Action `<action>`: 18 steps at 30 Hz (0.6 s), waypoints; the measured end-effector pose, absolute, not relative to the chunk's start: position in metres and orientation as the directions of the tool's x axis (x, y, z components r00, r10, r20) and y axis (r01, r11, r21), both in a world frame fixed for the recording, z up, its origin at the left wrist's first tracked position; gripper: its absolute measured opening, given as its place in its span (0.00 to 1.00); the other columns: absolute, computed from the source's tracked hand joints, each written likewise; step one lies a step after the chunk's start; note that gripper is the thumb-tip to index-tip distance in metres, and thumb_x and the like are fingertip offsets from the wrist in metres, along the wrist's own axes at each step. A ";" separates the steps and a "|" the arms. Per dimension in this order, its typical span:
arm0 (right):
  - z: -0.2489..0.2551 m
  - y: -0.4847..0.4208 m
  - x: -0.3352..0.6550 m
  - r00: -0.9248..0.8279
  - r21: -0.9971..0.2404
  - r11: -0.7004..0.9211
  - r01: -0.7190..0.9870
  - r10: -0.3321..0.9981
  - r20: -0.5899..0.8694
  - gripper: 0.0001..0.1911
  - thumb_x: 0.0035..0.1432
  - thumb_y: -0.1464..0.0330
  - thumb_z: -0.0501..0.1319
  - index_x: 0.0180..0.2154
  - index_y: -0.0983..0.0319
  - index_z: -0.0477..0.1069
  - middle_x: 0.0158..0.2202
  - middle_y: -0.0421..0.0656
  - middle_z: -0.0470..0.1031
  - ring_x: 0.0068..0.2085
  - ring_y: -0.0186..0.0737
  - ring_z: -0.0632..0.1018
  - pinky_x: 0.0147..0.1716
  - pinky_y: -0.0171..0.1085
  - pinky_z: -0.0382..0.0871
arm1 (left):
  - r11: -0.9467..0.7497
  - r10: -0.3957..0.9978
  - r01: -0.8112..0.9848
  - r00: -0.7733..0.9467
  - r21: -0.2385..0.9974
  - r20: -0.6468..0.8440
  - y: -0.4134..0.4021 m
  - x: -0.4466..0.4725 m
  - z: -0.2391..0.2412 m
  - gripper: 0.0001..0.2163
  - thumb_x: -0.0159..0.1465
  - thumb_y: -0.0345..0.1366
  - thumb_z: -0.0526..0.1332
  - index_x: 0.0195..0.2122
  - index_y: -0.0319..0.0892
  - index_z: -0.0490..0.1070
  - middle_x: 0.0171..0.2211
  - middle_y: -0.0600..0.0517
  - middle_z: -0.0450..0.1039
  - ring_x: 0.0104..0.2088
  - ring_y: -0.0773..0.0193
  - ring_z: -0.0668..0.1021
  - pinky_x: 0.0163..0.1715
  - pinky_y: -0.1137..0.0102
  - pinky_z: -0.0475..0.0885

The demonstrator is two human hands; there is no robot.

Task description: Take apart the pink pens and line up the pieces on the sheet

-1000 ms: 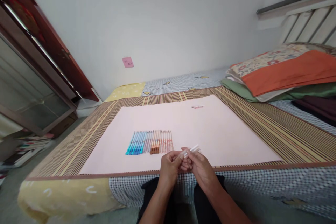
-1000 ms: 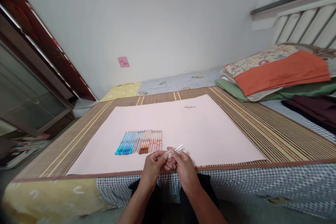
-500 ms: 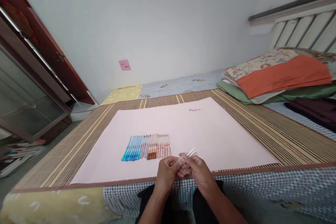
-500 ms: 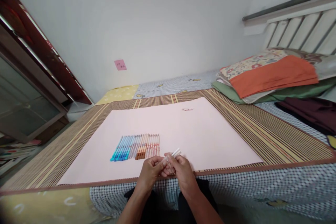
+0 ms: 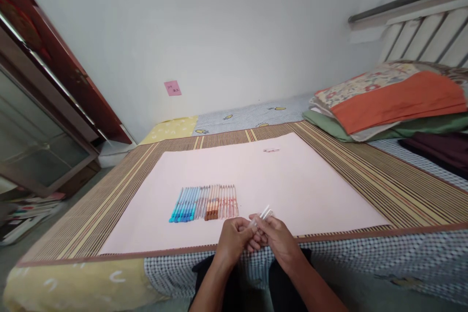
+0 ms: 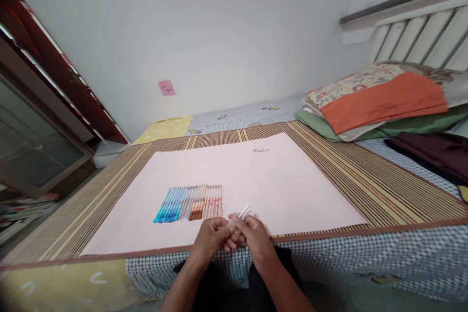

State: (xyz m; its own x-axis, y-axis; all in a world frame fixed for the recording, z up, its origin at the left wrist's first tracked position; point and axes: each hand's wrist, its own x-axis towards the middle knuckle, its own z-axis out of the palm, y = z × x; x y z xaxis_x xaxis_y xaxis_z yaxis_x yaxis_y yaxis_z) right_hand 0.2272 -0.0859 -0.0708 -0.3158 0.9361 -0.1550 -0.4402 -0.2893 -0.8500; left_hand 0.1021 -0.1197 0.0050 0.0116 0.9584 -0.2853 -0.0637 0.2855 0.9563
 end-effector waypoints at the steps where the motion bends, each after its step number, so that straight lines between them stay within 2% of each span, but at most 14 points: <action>1: -0.071 -0.086 0.228 -0.328 -0.851 -0.293 -0.435 0.932 -0.153 0.31 0.46 0.46 0.71 0.41 0.65 0.79 0.19 0.36 0.68 0.20 0.32 0.67 0.20 0.34 0.58 | 0.281 0.960 -0.057 0.013 0.958 -0.281 -0.120 0.102 0.005 0.26 0.46 0.58 0.73 0.25 0.36 0.74 0.21 0.47 0.78 0.18 0.67 0.77 0.17 0.75 0.67; 8: -0.049 -0.088 0.237 -0.383 -0.869 -0.295 -0.396 0.914 -0.136 0.26 0.47 0.51 0.73 0.41 0.64 0.76 0.22 0.38 0.72 0.23 0.34 0.70 0.24 0.36 0.61 | 0.273 0.962 -0.038 0.033 0.961 -0.272 -0.123 0.100 0.004 0.26 0.47 0.58 0.72 0.25 0.37 0.73 0.21 0.47 0.78 0.18 0.66 0.77 0.17 0.75 0.67; 13: -0.046 -0.091 0.239 -0.357 -0.873 -0.289 -0.393 0.923 -0.144 0.26 0.45 0.51 0.74 0.38 0.63 0.75 0.22 0.38 0.72 0.23 0.35 0.71 0.24 0.36 0.63 | 0.275 0.961 -0.018 0.047 0.961 -0.274 -0.120 0.102 0.001 0.25 0.47 0.57 0.72 0.26 0.37 0.72 0.20 0.48 0.77 0.18 0.67 0.76 0.19 0.74 0.67; 18: -0.046 -0.058 0.261 -0.166 -0.870 -0.243 -0.430 0.968 -0.188 0.24 0.41 0.55 0.77 0.36 0.65 0.78 0.22 0.38 0.72 0.24 0.32 0.69 0.25 0.34 0.64 | 0.239 0.967 -0.021 -0.084 0.971 -0.240 -0.128 0.098 -0.010 0.24 0.53 0.58 0.67 0.34 0.41 0.69 0.22 0.53 0.76 0.17 0.67 0.75 0.18 0.74 0.64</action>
State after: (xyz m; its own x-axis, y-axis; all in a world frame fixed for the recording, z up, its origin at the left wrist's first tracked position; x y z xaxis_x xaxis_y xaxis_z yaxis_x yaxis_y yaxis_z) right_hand 0.2610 -0.0577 -0.0458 -0.1663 0.9680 -0.1880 -0.4299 -0.2427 -0.8697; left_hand 0.0981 -0.1281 -0.0101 -0.0838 0.9672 -0.2398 -0.0208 0.2389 0.9708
